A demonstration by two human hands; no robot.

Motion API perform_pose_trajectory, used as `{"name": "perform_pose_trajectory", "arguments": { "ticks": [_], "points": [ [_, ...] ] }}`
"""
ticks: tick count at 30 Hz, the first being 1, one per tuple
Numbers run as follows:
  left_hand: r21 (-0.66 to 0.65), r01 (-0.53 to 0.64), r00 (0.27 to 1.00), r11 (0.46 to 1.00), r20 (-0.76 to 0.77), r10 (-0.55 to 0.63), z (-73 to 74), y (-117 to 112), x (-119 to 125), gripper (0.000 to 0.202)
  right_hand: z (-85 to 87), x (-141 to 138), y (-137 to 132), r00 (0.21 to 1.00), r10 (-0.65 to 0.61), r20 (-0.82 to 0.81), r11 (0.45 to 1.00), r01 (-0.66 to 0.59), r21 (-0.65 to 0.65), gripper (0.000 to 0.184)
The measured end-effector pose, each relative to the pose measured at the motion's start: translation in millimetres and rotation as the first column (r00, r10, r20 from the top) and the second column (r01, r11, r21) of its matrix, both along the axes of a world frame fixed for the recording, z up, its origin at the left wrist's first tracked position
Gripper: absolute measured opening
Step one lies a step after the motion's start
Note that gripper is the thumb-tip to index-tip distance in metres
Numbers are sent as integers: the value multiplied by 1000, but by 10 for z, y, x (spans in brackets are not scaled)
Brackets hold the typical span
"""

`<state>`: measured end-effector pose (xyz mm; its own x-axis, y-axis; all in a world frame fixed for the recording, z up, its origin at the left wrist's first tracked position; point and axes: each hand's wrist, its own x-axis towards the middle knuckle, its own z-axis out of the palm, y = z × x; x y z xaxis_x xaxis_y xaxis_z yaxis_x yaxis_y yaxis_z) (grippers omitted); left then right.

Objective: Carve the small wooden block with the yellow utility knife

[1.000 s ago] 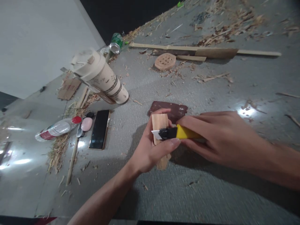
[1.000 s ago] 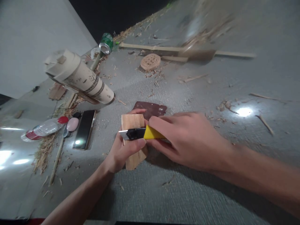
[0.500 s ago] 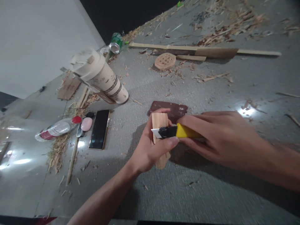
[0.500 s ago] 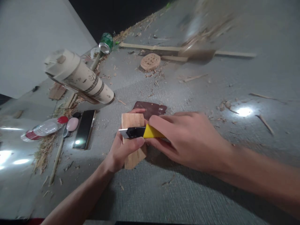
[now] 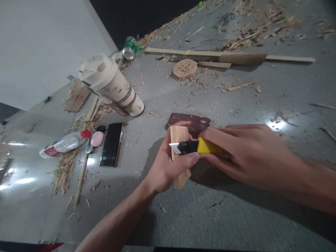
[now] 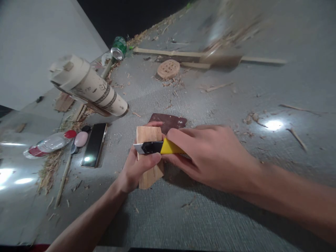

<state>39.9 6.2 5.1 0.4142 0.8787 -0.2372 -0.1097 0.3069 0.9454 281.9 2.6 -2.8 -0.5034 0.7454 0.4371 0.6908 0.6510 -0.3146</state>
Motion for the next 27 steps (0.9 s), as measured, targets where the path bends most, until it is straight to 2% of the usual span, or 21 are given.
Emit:
{"name": "perform_pose_trajectory", "arguments": {
  "ticks": [5, 9, 11, 14, 16, 20, 23, 27],
  "points": [
    [24, -14, 999, 1000, -35, 15, -6, 12, 6, 82, -44, -14, -50, 999, -31, 20, 999, 31, -30, 41],
    [59, -26, 996, 998, -80, 31, -18, -53, 0, 76, 17, -19, -1, 997, -76, 6, 996, 76, -53, 50],
    [95, -33, 995, 995, -95, 42, -43, -107, -12, 70, 79, 10, 67, 988, -157, -5, 982, 155, -104, 54],
    [114, -24, 998, 993, -62, 31, -92, -153, -27, 67, 158, 76, 166, 953, -302, -39, 951, 298, -84, 52],
    [97, -40, 998, 994, -36, 44, -115, -143, -24, 64, 174, 104, 192, 945, -323, -58, 946, 319, -64, 50],
    [111, -97, 995, 989, 0, 98, -125, -86, 6, 60, 123, 81, 141, 978, -201, -55, 980, 201, -6, 49],
    [56, -137, 990, 989, 27, 136, -123, -84, 16, 58, 76, 48, 89, 992, -116, -39, 993, 116, -14, 48],
    [0, -160, 983, 987, 90, 159, -122, -110, 1, 54, 65, 49, 73, 993, -115, -34, 992, 113, -56, 46]
  ]
}}
